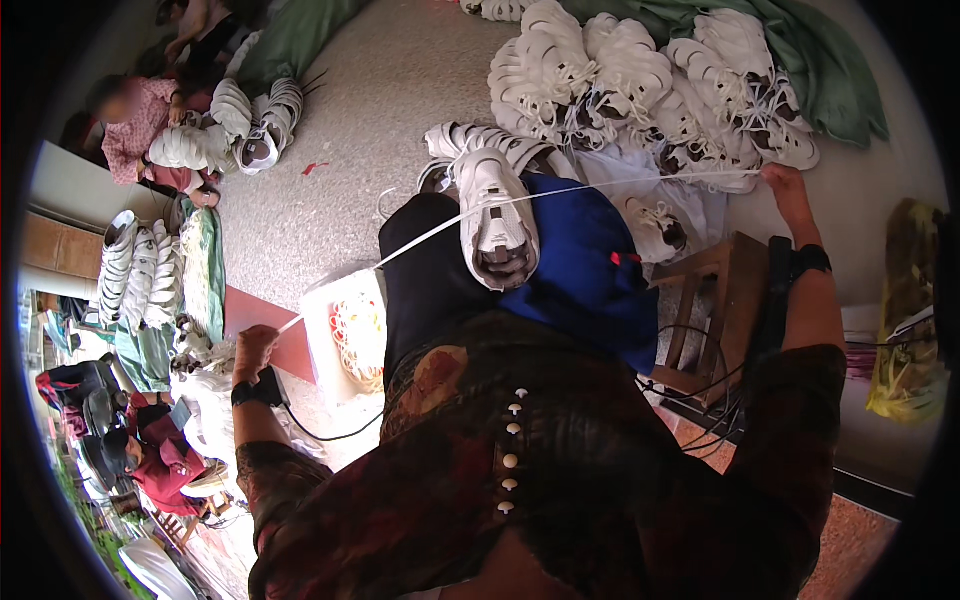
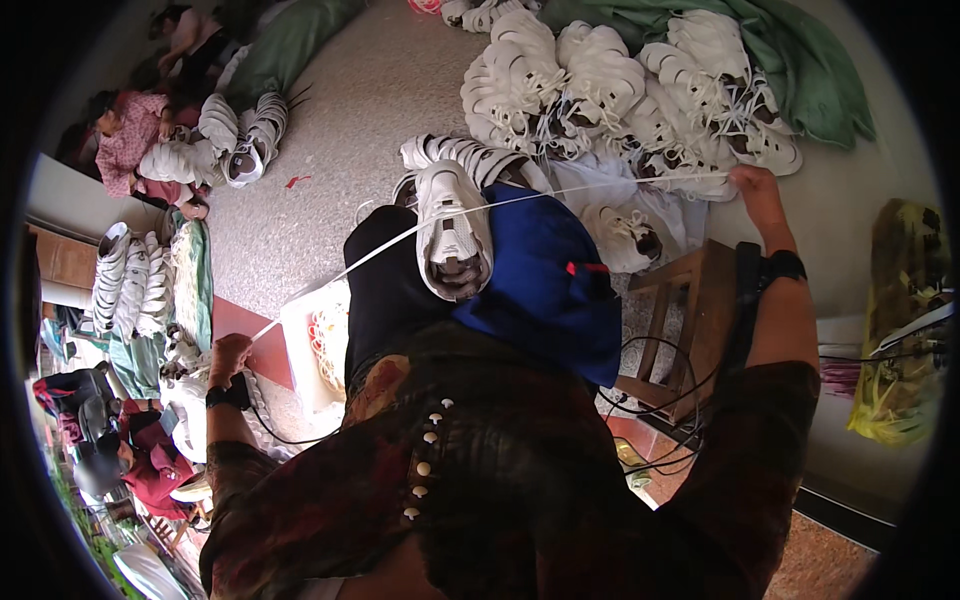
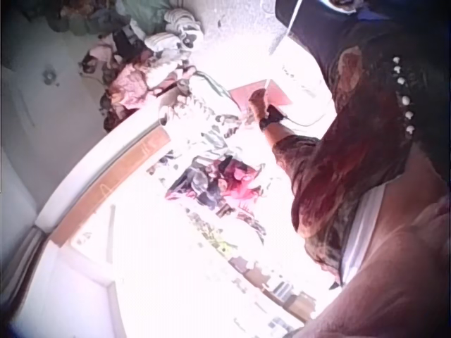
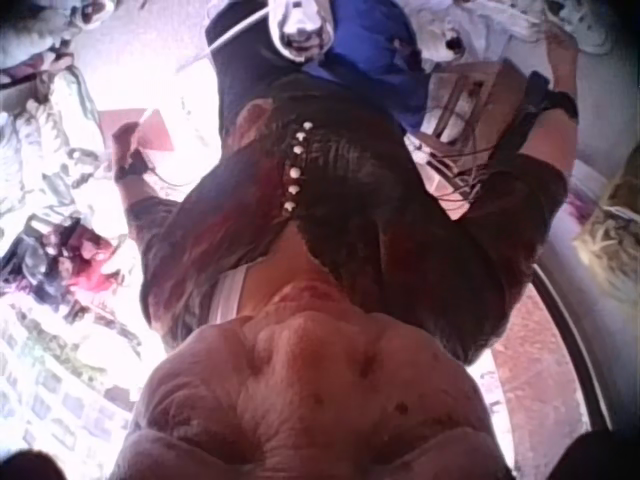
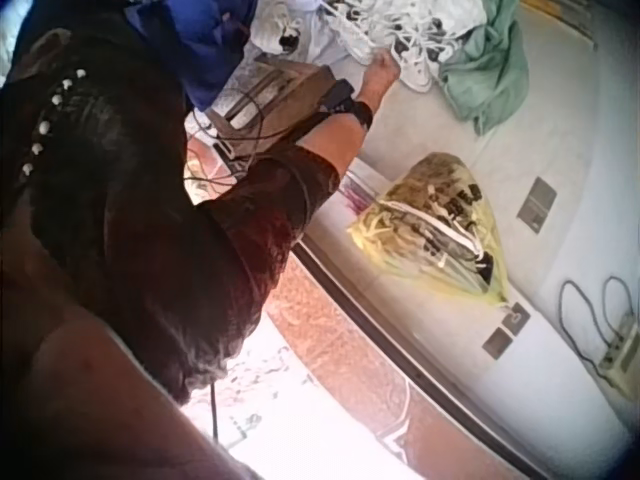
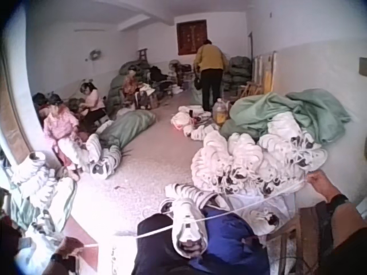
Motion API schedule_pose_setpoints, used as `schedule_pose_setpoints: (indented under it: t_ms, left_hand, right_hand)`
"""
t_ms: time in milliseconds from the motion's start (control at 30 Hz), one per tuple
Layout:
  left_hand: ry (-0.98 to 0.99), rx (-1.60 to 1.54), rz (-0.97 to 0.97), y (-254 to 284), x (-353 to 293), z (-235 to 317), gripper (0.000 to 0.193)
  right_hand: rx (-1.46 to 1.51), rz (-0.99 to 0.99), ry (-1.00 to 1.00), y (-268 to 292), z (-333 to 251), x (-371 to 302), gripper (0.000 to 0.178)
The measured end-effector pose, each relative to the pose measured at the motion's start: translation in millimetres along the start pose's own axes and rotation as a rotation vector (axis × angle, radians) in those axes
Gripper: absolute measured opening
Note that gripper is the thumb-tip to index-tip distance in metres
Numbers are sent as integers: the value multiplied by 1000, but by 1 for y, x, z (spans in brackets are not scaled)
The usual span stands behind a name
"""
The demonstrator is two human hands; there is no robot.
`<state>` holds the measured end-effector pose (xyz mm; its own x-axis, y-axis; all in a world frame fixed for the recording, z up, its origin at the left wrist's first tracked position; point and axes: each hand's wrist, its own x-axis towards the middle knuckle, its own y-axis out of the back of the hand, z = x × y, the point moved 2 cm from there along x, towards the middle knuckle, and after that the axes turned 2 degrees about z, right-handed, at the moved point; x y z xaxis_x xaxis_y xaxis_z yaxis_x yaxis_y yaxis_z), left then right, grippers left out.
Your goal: The recorder is threading laces through the eyelets of a white shoe upper.
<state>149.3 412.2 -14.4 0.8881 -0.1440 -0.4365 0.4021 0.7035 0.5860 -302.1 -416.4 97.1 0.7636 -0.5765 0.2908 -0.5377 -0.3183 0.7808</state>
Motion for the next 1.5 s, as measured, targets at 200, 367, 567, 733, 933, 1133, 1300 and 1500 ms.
schedule_pose_setpoints:
  t_ms: [200, 367, 567, 733, 933, 1133, 1300, 1500]
  left_hand:
    - [-532, 511, -42, 20, 17, -76, 11]
    - [-768, 195, 148, -22, 43, -88, 11]
    - [-155, -560, -469, -182, -40, 155, 10]
    - [-338, -355, -752, -257, -49, 244, 6]
    - [-316, -458, -603, -287, -30, 243, 3]
    - [-356, -456, -612, -288, -30, 241, 4]
    - [-372, -516, -525, -288, -37, 241, 4]
    - [-522, -458, -465, -303, -67, 269, 8]
  right_hand:
    - [-62, -25, -191, 57, 60, -16, 11]
    - [-968, -140, 238, -3, 88, 5, 18]
    - [649, -674, -329, -163, -119, -8, 12]
    - [924, -461, -122, -291, -208, -9, 23]
    - [519, -106, -58, -325, -229, -5, 19]
    - [226, -74, -63, -320, -239, -9, 13]
    - [122, -8, 32, -327, -245, -10, 14]
    - [198, 85, -1, -317, -248, -18, 11]
